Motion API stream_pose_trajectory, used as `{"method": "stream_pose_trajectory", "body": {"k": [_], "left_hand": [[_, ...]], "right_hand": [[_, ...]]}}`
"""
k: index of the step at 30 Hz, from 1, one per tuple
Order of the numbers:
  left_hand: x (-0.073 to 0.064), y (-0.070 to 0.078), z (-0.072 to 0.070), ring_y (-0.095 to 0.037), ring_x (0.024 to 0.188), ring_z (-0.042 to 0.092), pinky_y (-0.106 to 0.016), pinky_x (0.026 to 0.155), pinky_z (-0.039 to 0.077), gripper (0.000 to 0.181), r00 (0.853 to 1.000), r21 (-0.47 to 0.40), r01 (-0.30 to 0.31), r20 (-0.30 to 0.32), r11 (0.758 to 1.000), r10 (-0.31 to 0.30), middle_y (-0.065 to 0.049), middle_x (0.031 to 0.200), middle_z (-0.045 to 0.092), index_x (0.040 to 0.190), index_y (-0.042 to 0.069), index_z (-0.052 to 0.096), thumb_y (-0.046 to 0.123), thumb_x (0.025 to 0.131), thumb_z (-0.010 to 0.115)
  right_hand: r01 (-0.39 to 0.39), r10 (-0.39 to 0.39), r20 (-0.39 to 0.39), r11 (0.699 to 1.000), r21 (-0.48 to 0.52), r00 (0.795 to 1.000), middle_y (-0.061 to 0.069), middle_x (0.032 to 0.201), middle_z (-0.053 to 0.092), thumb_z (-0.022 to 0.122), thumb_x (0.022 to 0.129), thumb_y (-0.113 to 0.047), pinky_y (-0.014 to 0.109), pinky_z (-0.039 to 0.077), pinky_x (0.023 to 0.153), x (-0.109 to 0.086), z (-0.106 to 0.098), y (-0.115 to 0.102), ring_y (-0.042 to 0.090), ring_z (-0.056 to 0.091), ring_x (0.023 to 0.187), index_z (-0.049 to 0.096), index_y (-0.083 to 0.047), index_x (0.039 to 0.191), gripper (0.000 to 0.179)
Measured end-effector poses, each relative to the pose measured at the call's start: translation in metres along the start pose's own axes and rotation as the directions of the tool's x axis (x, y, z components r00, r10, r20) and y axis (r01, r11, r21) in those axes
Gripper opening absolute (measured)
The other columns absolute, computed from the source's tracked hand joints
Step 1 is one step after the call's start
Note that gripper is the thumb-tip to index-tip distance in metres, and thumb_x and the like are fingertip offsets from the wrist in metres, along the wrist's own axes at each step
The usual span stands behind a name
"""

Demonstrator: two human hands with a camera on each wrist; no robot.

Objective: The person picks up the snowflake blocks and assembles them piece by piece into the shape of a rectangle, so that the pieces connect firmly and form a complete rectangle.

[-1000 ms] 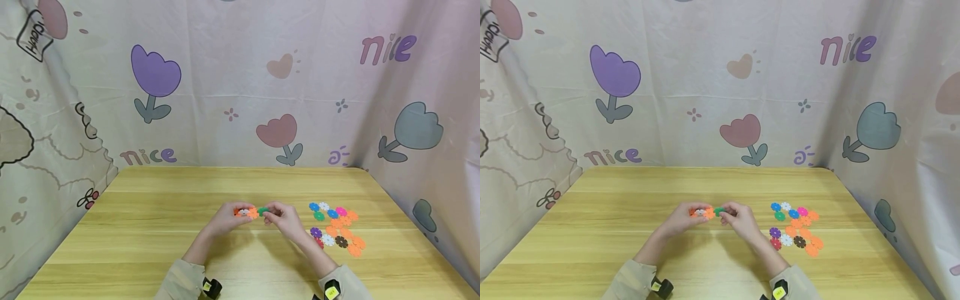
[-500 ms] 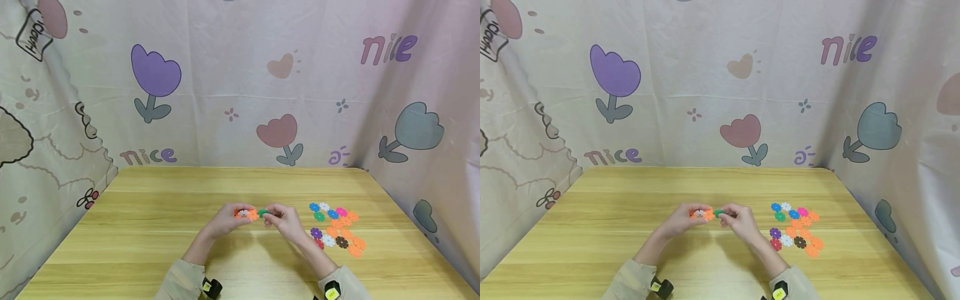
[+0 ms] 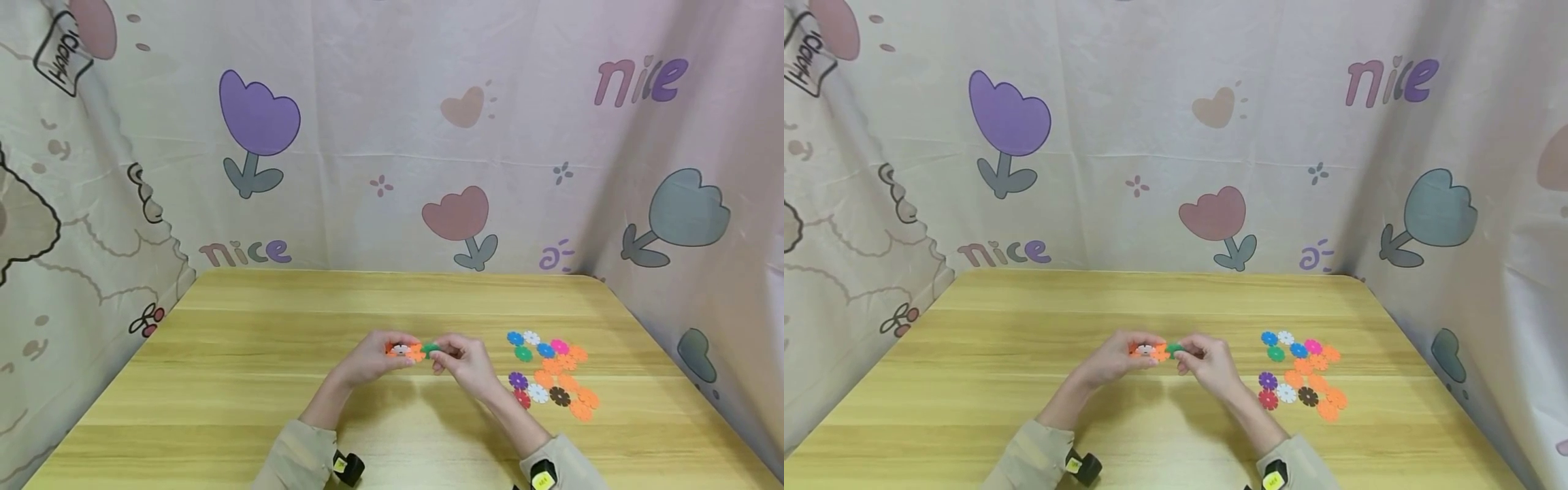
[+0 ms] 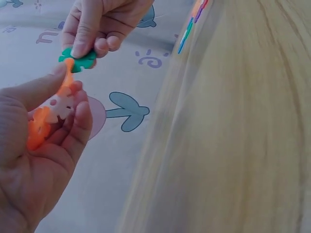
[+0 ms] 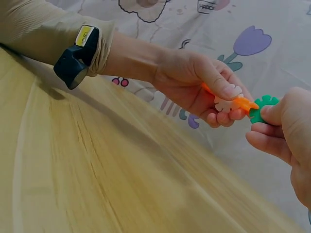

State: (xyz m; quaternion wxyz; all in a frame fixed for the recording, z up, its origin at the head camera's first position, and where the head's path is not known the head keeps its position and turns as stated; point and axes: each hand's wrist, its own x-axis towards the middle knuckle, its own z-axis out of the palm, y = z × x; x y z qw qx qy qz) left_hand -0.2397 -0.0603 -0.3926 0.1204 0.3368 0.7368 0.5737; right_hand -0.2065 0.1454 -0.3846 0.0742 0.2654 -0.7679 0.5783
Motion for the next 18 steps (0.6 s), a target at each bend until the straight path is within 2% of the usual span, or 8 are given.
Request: {"method": "stream_pose_trajectory", "body": {"k": [4,8,14,18], "left_hand": [[0.0015,-0.0023,-0.0004,-0.014,0.088,0.055,-0.027,0.073,0.049,0.028,1.000,-0.003,0.006,-0.002,1.000,-0.006,-0.012,0.109,0.062,0.113,-0.002,0.063,0.006,0.087,0.064],[0.0015,-0.0025,-0.0021,-0.014,0.083,0.055,-0.027,0.069,0.049,0.028,0.999,0.019,0.026,-0.019,0.999,-0.026,-0.011,0.106,0.062,0.112,-0.001,0.064,0.007,0.085,0.066],[0.0020,-0.0016,-0.0027,-0.013,0.075,0.052,-0.023,0.060,0.045,0.026,0.999,0.138,0.043,-0.023,0.989,-0.040,-0.003,0.089,0.063,0.106,0.005,0.068,0.009,0.080,0.072],[0.0032,-0.0011,-0.0004,-0.012,0.074,0.053,-0.022,0.058,0.044,0.028,0.998,0.187,0.054,-0.028,0.981,-0.050,0.001,0.086,0.063,0.105,0.008,0.068,0.014,0.079,0.074]], "right_hand": [[-0.005,0.006,0.005,1.000,-0.001,1.000,0.018,0.072,0.064,0.060,0.083,0.011,0.036,0.054,0.056,-0.0005,-0.0012,-0.0106,0.022,0.062,0.059,0.063,0.013,0.088,0.006],[-0.019,0.019,0.016,1.000,-0.010,1.000,0.024,0.073,0.063,0.060,0.083,0.011,0.036,0.054,0.058,0.0005,-0.0015,-0.0121,0.024,0.063,0.060,0.063,0.013,0.088,0.006],[-0.059,0.059,0.006,0.996,-0.062,0.998,0.025,0.074,0.063,0.062,0.081,0.010,0.031,0.053,0.057,0.0004,0.0018,-0.0097,0.033,0.061,0.062,0.065,0.010,0.087,0.007],[-0.075,0.075,-0.013,0.996,-0.048,0.997,0.025,0.075,0.063,0.062,0.081,0.011,0.038,0.054,0.058,-0.0003,0.0048,-0.0091,0.039,0.059,0.063,0.065,0.010,0.087,0.007]]}}
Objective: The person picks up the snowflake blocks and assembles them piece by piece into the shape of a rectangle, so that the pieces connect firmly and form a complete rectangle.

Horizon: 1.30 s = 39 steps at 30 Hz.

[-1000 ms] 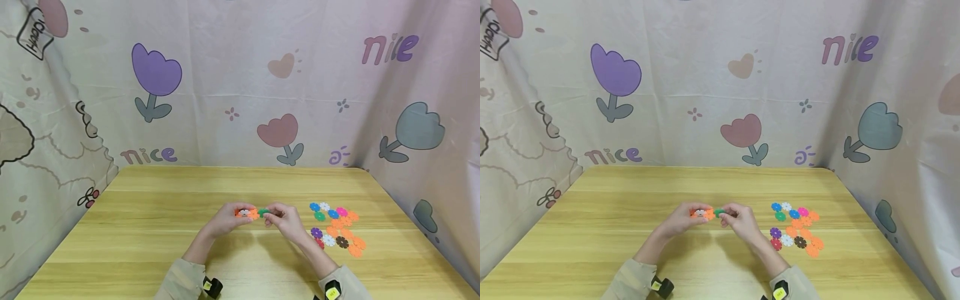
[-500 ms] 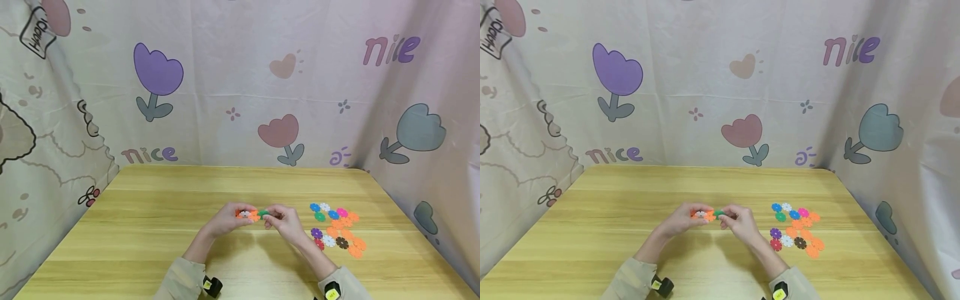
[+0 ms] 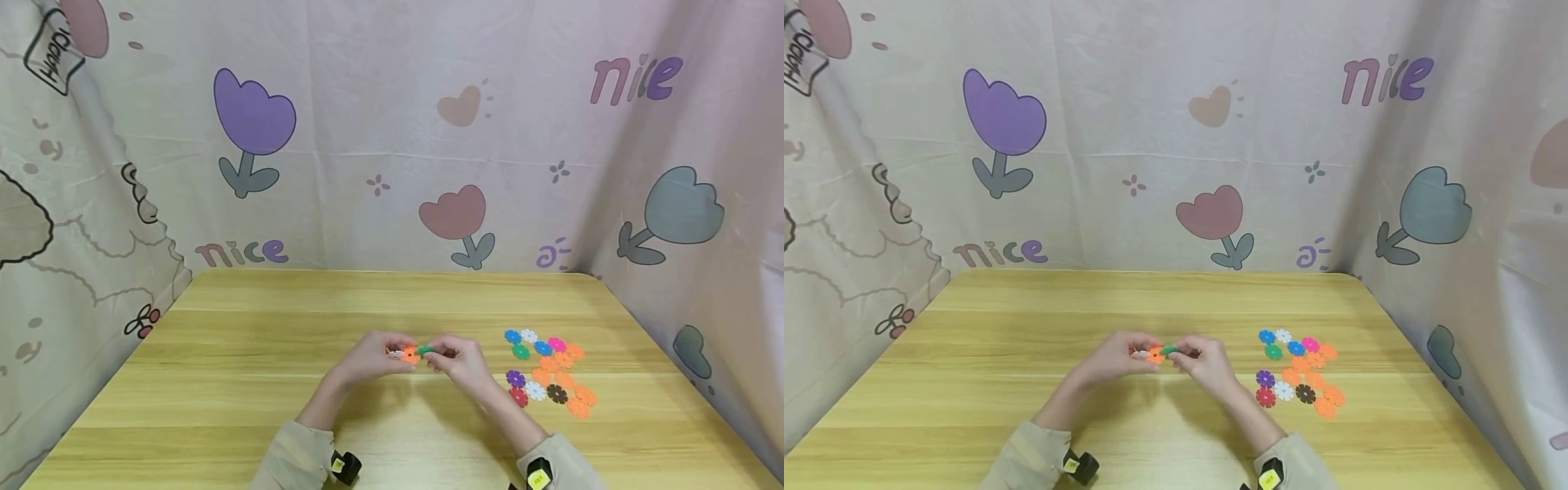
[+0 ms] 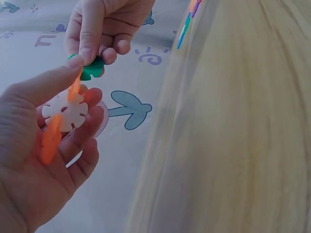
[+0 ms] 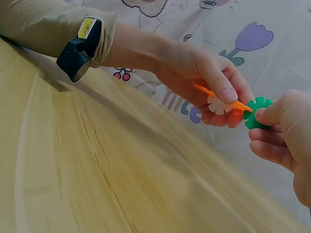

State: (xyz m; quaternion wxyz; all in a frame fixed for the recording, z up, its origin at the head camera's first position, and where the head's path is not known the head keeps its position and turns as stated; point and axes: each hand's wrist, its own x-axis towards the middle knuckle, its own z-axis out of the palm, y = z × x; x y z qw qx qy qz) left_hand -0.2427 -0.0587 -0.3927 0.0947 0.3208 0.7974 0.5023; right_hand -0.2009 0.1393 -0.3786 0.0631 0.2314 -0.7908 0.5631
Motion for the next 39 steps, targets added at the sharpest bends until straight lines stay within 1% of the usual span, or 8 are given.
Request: {"method": "stream_pose_trajectory", "body": {"k": [6,13,18,23,27,31,35,39], "left_hand": [[0.001,0.003,0.003,-0.010,0.072,0.053,-0.022,0.057,0.044,0.031,1.000,0.069,-0.002,-0.007,0.998,0.003,0.003,0.087,0.064,0.107,0.009,0.068,0.016,0.078,0.075],[0.002,0.000,0.004,-0.009,0.075,0.056,-0.023,0.061,0.048,0.032,0.999,0.091,-0.014,-0.028,0.996,0.017,0.001,0.095,0.065,0.108,0.007,0.067,0.018,0.078,0.075],[0.000,0.000,0.003,-0.011,0.076,0.057,-0.025,0.062,0.049,0.029,0.999,0.058,-0.008,-0.043,0.998,0.010,-0.002,0.096,0.065,0.104,0.007,0.067,0.015,0.078,0.075],[-0.001,-0.001,0.001,-0.012,0.074,0.056,-0.025,0.060,0.048,0.029,0.998,0.040,0.007,-0.059,0.999,-0.004,-0.004,0.094,0.065,0.104,0.005,0.067,0.011,0.077,0.076],[-0.001,-0.003,0.000,-0.013,0.074,0.056,-0.025,0.060,0.048,0.031,0.997,0.015,0.036,-0.071,0.999,-0.035,-0.005,0.093,0.065,0.104,0.005,0.067,0.011,0.076,0.076],[-0.002,-0.005,-0.001,-0.014,0.074,0.057,-0.026,0.059,0.049,0.033,0.995,-0.019,0.063,-0.073,0.998,-0.064,-0.006,0.094,0.064,0.106,0.006,0.066,0.011,0.076,0.077],[-0.003,-0.005,-0.002,-0.015,0.074,0.057,-0.027,0.059,0.049,0.034,0.994,-0.043,0.077,-0.076,0.996,-0.080,-0.006,0.094,0.064,0.109,0.006,0.066,0.010,0.076,0.076],[-0.003,-0.005,-0.002,-0.015,0.075,0.056,-0.028,0.060,0.049,0.035,0.993,-0.042,0.086,-0.082,0.995,-0.089,-0.005,0.095,0.063,0.110,0.006,0.066,0.012,0.077,0.076]], "right_hand": [[-0.016,0.017,-0.013,0.999,0.031,1.000,0.028,0.078,0.063,0.063,0.081,0.009,0.044,0.053,0.060,-0.001,0.003,0.000,0.032,0.062,0.063,0.065,0.012,0.087,0.006],[-0.025,0.026,-0.001,0.999,0.019,1.000,0.016,0.081,0.062,0.065,0.082,0.005,0.036,0.054,0.059,0.002,0.002,0.019,0.022,0.061,0.064,0.066,0.007,0.089,0.007],[-0.102,0.101,0.050,0.995,0.018,0.994,0.011,0.088,0.064,0.066,0.086,-0.007,0.029,0.053,0.063,0.004,-0.005,0.037,0.026,0.060,0.073,0.064,0.002,0.100,0.017],[-0.123,0.119,0.067,0.991,0.056,0.991,0.016,0.092,0.063,0.065,0.086,-0.009,0.038,0.053,0.069,0.005,-0.017,0.043,0.035,0.059,0.080,0.058,0.009,0.107,0.029],[-0.121,0.121,0.018,0.992,0.037,0.993,0.024,0.095,0.062,0.063,0.087,-0.006,0.037,0.052,0.068,0.008,-0.032,0.048,0.036,0.060,0.082,0.057,0.012,0.108,0.029],[-0.173,0.174,-0.064,0.985,0.011,0.983,0.025,0.097,0.062,0.065,0.086,-0.008,0.033,0.052,0.069,0.009,-0.052,0.053,0.036,0.060,0.083,0.057,0.011,0.111,0.032],[-0.256,0.250,-0.151,0.966,-0.022,0.956,0.019,0.099,0.063,0.066,0.086,-0.014,0.028,0.051,0.073,0.009,-0.075,0.062,0.033,0.060,0.088,0.058,0.008,0.114,0.036],[-0.313,0.295,-0.214,0.948,-0.057,0.931,0.014,0.101,0.062,0.064,0.088,-0.017,0.022,0.049,0.076,0.007,-0.098,0.074,0.018,0.060,0.089,0.056,0.007,0.118,0.039]]}}
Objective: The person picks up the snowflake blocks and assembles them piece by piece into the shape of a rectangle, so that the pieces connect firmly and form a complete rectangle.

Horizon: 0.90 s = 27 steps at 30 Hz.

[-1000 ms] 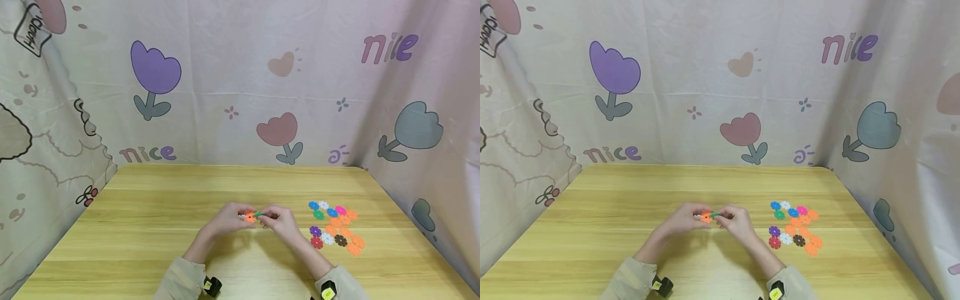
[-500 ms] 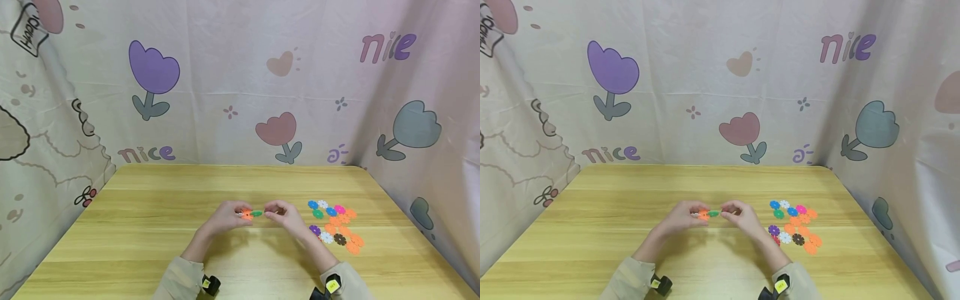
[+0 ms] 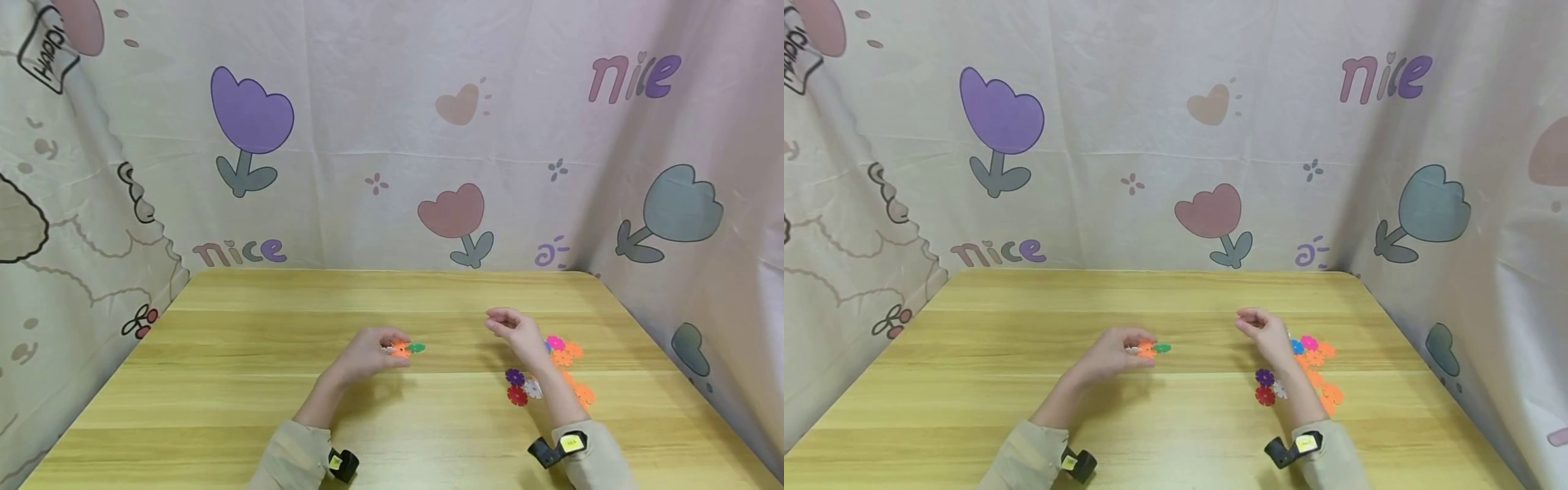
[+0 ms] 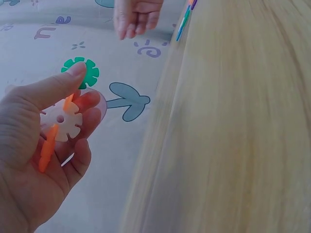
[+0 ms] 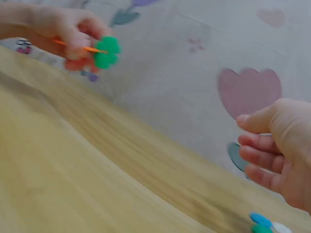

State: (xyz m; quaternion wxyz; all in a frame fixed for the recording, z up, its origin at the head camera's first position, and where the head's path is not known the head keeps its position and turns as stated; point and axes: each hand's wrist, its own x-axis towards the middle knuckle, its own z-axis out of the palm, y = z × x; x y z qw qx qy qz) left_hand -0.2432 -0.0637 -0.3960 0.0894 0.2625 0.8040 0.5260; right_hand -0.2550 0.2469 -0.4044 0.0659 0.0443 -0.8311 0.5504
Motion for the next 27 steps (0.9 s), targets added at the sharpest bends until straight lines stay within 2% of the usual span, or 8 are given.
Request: {"method": "stream_pose_trajectory", "body": {"k": [3,5,8,12,17,21,25,27], "left_hand": [[0.000,0.000,0.000,-0.015,0.075,0.057,-0.028,0.061,0.049,0.034,1.000,0.011,-0.007,-0.001,1.000,0.007,-0.006,0.095,0.064,0.109,0.006,0.066,0.012,0.076,0.076],[0.000,0.000,0.000,-0.016,0.075,0.057,-0.027,0.062,0.049,0.034,1.000,0.014,-0.012,-0.002,1.000,0.013,-0.006,0.096,0.064,0.108,0.005,0.066,0.012,0.076,0.076],[0.001,0.000,0.000,-0.016,0.076,0.057,-0.027,0.063,0.050,0.033,1.000,0.014,-0.018,0.000,1.000,0.018,-0.006,0.097,0.064,0.107,0.004,0.066,0.012,0.076,0.076],[0.001,-0.001,0.000,-0.016,0.078,0.058,-0.028,0.064,0.050,0.033,1.000,0.008,-0.016,0.004,1.000,0.016,-0.007,0.099,0.064,0.107,0.004,0.066,0.011,0.076,0.076],[0.001,-0.004,0.001,-0.016,0.079,0.058,-0.027,0.065,0.050,0.033,1.000,0.018,-0.020,0.004,1.000,0.020,-0.008,0.101,0.064,0.108,0.003,0.065,0.009,0.077,0.075],[0.001,-0.005,0.001,-0.016,0.079,0.058,-0.028,0.065,0.050,0.033,1.000,0.023,-0.020,0.005,1.000,0.019,-0.008,0.101,0.064,0.108,0.003,0.065,0.009,0.077,0.075],[0.000,-0.003,0.001,-0.015,0.078,0.058,-0.027,0.064,0.050,0.032,1.000,0.004,-0.013,0.002,1.000,0.013,-0.008,0.101,0.064,0.108,0.003,0.066,0.009,0.077,0.075],[-0.003,0.005,0.002,-0.015,0.077,0.057,-0.027,0.064,0.049,0.032,1.000,0.004,-0.001,0.001,1.000,0.001,-0.009,0.103,0.064,0.108,0.002,0.065,0.007,0.078,0.073]], "right_hand": [[-0.030,0.028,-0.032,0.998,-0.047,0.999,0.013,0.102,0.061,0.063,0.089,-0.019,0.019,0.046,0.076,0.003,-0.014,0.011,0.008,0.056,0.087,0.055,0.007,0.120,0.041],[-0.056,0.052,-0.061,0.996,-0.071,0.997,0.013,0.102,0.060,0.063,0.090,-0.020,0.018,0.045,0.075,0.004,-0.021,0.018,0.007,0.055,0.086,0.055,0.006,0.121,0.041],[-0.086,0.073,-0.098,0.987,-0.139,0.993,0.014,0.102,0.060,0.062,0.090,-0.021,0.021,0.044,0.074,0.005,-0.028,0.026,0.014,0.053,0.088,0.056,0.004,0.121,0.041],[-0.117,0.088,-0.122,0.961,-0.252,0.989,0.018,0.103,0.061,0.063,0.089,-0.021,0.032,0.043,0.076,0.005,-0.032,0.034,0.025,0.054,0.093,0.058,0.003,0.120,0.040],[-0.125,0.091,-0.104,0.911,-0.393,0.990,0.021,0.105,0.061,0.064,0.088,-0.022,0.043,0.044,0.080,0.005,-0.032,0.042,0.032,0.056,0.094,0.058,0.005,0.119,0.041],[-0.095,0.064,-0.081,0.878,-0.468,0.995,0.023,0.101,0.060,0.065,0.086,-0.020,0.044,0.045,0.076,0.006,-0.030,0.047,0.032,0.055,0.089,0.058,0.009,0.115,0.042],[-0.090,0.062,-0.072,0.859,-0.504,0.995,0.024,0.102,0.057,0.066,0.085,-0.020,0.045,0.044,0.077,0.007,-0.029,0.050,0.033,0.052,0.091,0.059,0.009,0.113,0.041],[-0.099,0.076,-0.066,0.858,-0.504,0.995,0.025,0.104,0.055,0.066,0.085,-0.019,0.048,0.043,0.080,0.007,-0.029,0.050,0.035,0.052,0.095,0.059,0.010,0.113,0.041]]}}
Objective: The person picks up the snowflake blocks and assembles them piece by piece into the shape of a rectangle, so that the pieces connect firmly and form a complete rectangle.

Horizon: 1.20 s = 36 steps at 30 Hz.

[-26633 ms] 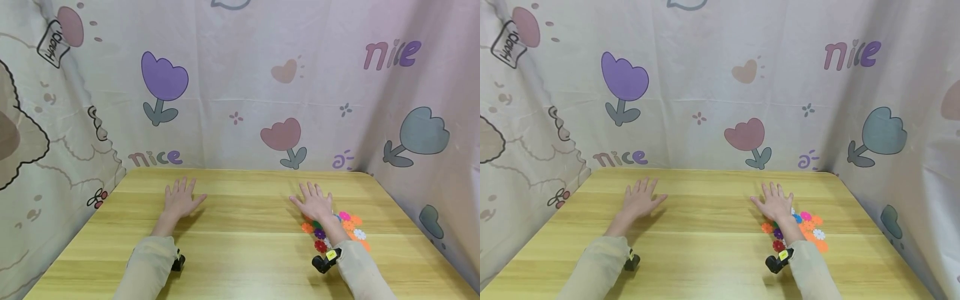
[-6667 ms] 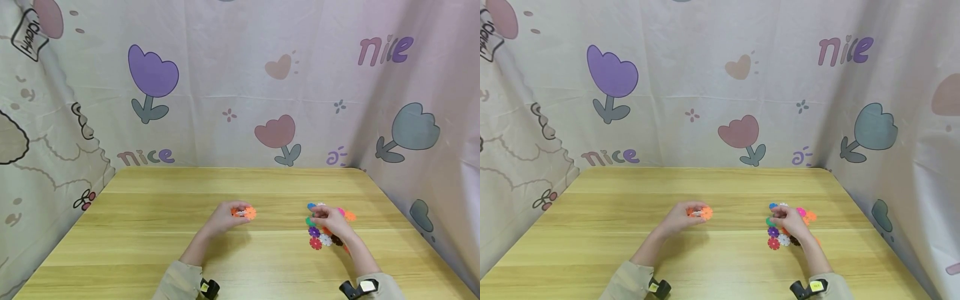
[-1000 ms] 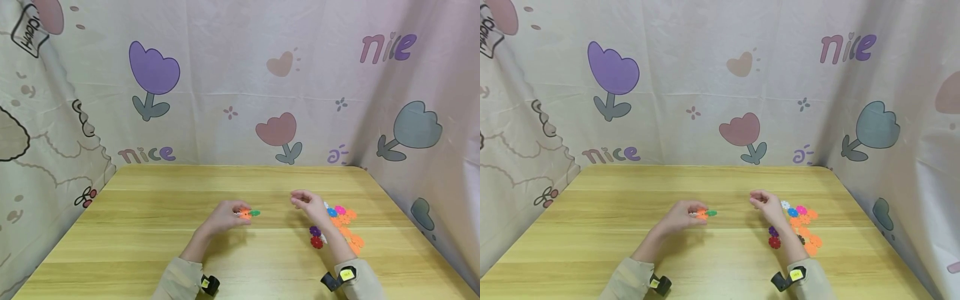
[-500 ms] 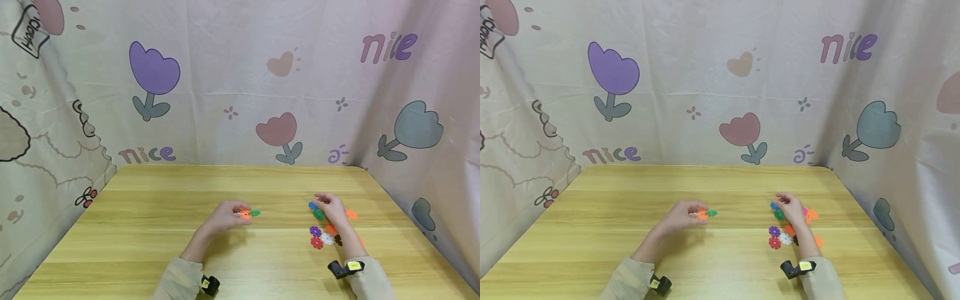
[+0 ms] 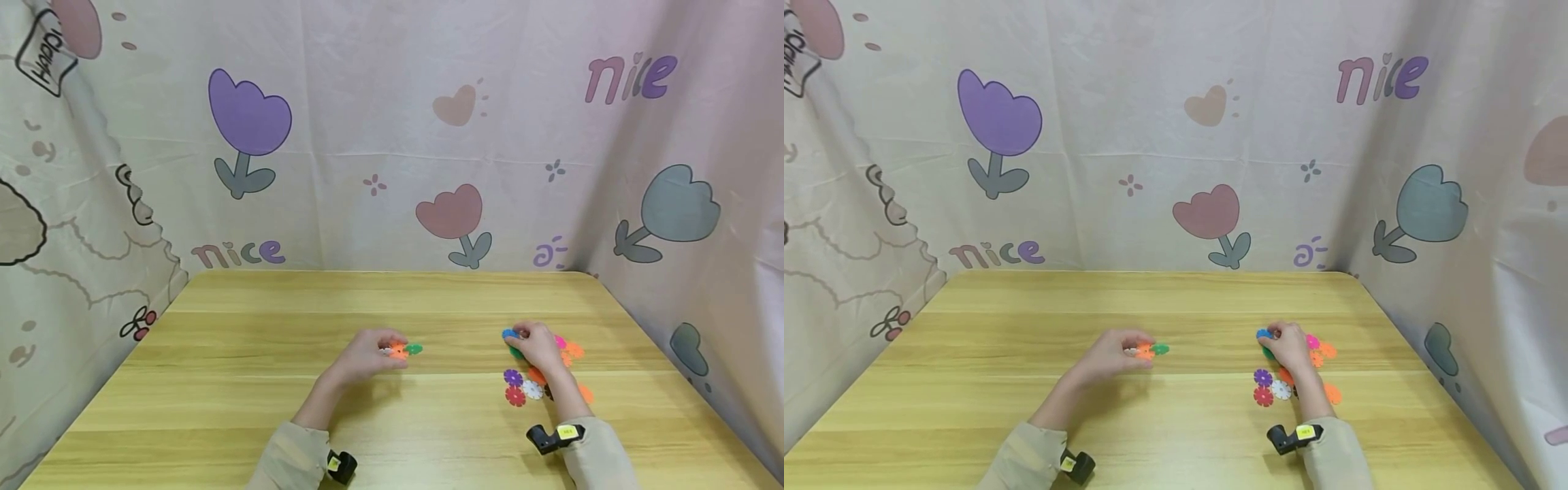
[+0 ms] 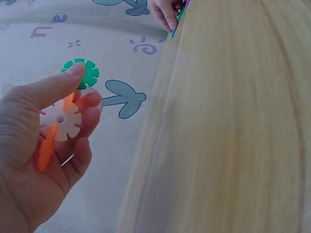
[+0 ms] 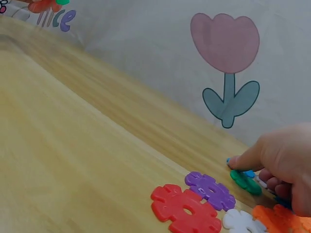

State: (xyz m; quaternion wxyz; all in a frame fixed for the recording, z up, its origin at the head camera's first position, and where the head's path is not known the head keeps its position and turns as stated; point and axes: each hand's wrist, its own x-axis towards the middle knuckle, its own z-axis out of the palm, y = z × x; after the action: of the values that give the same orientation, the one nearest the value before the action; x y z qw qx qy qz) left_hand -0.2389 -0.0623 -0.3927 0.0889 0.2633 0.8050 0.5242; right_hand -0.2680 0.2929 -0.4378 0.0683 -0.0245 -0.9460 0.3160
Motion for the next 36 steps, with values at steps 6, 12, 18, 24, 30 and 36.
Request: {"method": "stream_pose_trajectory", "body": {"k": [6,12,18,24,30,36], "left_hand": [[-0.002,0.006,-0.002,-0.014,0.075,0.056,-0.027,0.063,0.049,0.032,1.000,0.010,0.015,-0.005,1.000,-0.015,-0.011,0.103,0.063,0.109,0.001,0.065,0.006,0.079,0.072],[0.003,-0.010,0.000,-0.014,0.076,0.058,-0.028,0.063,0.049,0.031,1.000,0.020,-0.009,0.002,1.000,0.009,-0.005,0.100,0.064,0.107,0.007,0.066,0.013,0.078,0.074],[0.003,-0.010,0.000,-0.014,0.082,0.059,-0.029,0.067,0.050,0.032,1.000,0.035,-0.010,0.007,0.999,0.010,-0.004,0.106,0.064,0.109,0.008,0.066,0.016,0.079,0.073],[0.002,-0.009,-0.001,-0.015,0.085,0.060,-0.028,0.068,0.050,0.037,1.000,0.022,-0.010,0.000,1.000,0.010,-0.009,0.113,0.062,0.114,0.003,0.064,0.014,0.080,0.073],[0.002,-0.008,-0.002,-0.014,0.082,0.060,-0.028,0.066,0.050,0.035,1.000,0.022,-0.012,-0.009,1.000,0.012,-0.009,0.110,0.063,0.111,0.006,0.066,0.013,0.078,0.074],[0.003,-0.010,-0.002,-0.014,0.081,0.059,-0.028,0.065,0.050,0.035,1.000,0.043,-0.015,-0.004,0.999,0.015,-0.009,0.110,0.063,0.111,0.005,0.066,0.014,0.079,0.074]], "right_hand": [[-0.038,0.038,0.001,0.998,0.048,0.999,0.019,0.095,0.056,0.069,0.081,-0.013,0.041,0.044,0.073,-0.002,0.001,-0.005,0.030,0.053,0.085,0.055,0.006,0.104,0.033],[-0.034,0.035,-0.024,0.999,0.036,0.999,0.014,0.087,0.058,0.070,0.081,-0.011,0.033,0.041,0.063,-0.004,-0.001,-0.012,0.026,0.052,0.077,0.054,-0.001,0.097,0.025],[-0.008,0.008,0.001,0.998,0.061,1.000,0.010,0.085,0.061,0.069,0.082,-0.012,0.031,0.041,0.062,-0.006,0.000,-0.023,0.023,0.053,0.075,0.058,-0.003,0.096,0.021],[0.030,-0.039,0.053,0.986,0.165,0.998,0.007,0.081,0.061,0.068,0.082,-0.008,0.028,0.046,0.057,-0.009,0.008,-0.042,0.017,0.054,0.066,0.062,0.002,0.097,0.019],[0.047,-0.091,0.138,0.955,0.292,0.986,0.006,0.071,0.060,0.067,0.083,-0.004,0.027,0.048,0.048,-0.017,0.017,-0.062,0.015,0.054,0.055,0.059,0.005,0.097,0.019],[0.033,-0.137,0.236,0.917,0.397,0.962,0.009,0.069,0.062,0.065,0.085,-0.004,0.024,0.046,0.046,-0.025,0.026,-0.082,0.016,0.057,0.055,0.055,0.005,0.103,0.022]]}}
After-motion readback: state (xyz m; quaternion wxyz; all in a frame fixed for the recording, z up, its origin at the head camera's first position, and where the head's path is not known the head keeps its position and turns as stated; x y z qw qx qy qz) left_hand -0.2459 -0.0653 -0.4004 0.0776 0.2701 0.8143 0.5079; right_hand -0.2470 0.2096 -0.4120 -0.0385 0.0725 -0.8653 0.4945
